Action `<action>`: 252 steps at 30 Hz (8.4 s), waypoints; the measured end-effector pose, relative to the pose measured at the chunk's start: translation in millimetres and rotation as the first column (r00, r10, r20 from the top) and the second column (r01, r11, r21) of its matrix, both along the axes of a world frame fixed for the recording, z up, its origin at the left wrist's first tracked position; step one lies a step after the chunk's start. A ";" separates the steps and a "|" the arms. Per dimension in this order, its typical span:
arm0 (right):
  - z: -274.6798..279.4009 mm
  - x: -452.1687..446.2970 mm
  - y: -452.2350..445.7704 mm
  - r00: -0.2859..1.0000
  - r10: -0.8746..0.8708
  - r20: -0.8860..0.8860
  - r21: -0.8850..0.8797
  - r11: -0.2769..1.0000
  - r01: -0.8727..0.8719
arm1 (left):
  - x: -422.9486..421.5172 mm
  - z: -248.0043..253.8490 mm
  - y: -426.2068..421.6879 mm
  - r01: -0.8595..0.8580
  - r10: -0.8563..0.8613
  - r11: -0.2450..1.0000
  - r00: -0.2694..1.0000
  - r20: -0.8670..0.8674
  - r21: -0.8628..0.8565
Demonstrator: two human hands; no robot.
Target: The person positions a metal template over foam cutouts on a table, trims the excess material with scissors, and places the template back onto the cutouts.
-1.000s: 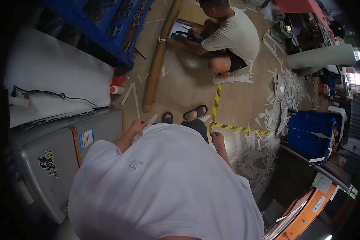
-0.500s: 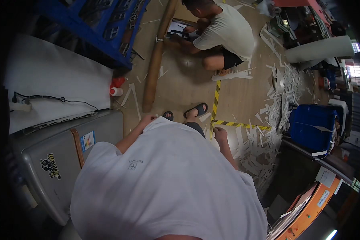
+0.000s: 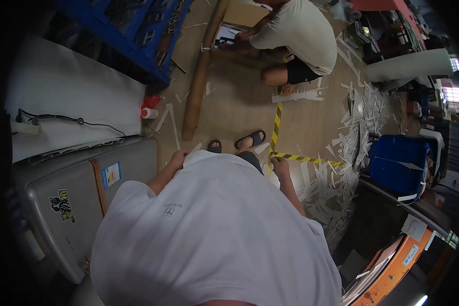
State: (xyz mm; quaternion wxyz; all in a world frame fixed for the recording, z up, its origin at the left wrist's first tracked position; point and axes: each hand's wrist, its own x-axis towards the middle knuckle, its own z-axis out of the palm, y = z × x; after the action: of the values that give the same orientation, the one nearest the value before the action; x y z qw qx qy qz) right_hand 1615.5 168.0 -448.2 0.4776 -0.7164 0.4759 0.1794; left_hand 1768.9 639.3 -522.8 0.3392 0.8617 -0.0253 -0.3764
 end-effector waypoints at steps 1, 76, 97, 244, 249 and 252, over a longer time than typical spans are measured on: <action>-0.4 -2.4 1.8 1.000 0.008 -0.001 -0.001 1.000 -0.008 | -0.2 2.8 -1.1 -0.009 0.009 1.000 1.000 -0.002 -0.015; 26.1 -16.5 37.4 0.980 0.146 0.138 -0.159 0.979 -0.124 | 19.8 -18.5 -7.7 0.081 -0.075 0.993 0.995 0.062 -0.088; -3.2 -3.2 23.5 0.971 0.229 0.071 -0.140 0.966 -0.217 | 14.5 8.6 -3.4 0.029 -0.028 0.999 0.998 0.053 -0.021; 14.6 -821.8 87.0 -0.302 -0.942 0.148 -0.065 -0.314 0.947 | -661.1 64.2 -757.6 0.953 -0.945 -0.292 -0.276 0.178 -0.075; -18.8 -870.9 119.1 -0.255 -0.964 -0.080 -0.097 -0.247 0.964 | -751.3 80.5 -772.3 0.914 -0.932 -0.361 -0.350 0.090 -0.186; -78.5 -918.4 140.3 -0.428 -0.903 -0.046 -0.233 -0.407 0.883 | -819.2 89.1 -790.8 0.913 -0.938 -0.343 -0.322 0.126 -0.221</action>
State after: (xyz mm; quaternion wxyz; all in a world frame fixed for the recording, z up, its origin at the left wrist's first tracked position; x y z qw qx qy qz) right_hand 697.1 308.3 -526.7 0.3205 0.0160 0.9148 -0.2454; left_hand 949.7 -151.5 -433.7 -0.0107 0.4112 -0.7387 -0.5341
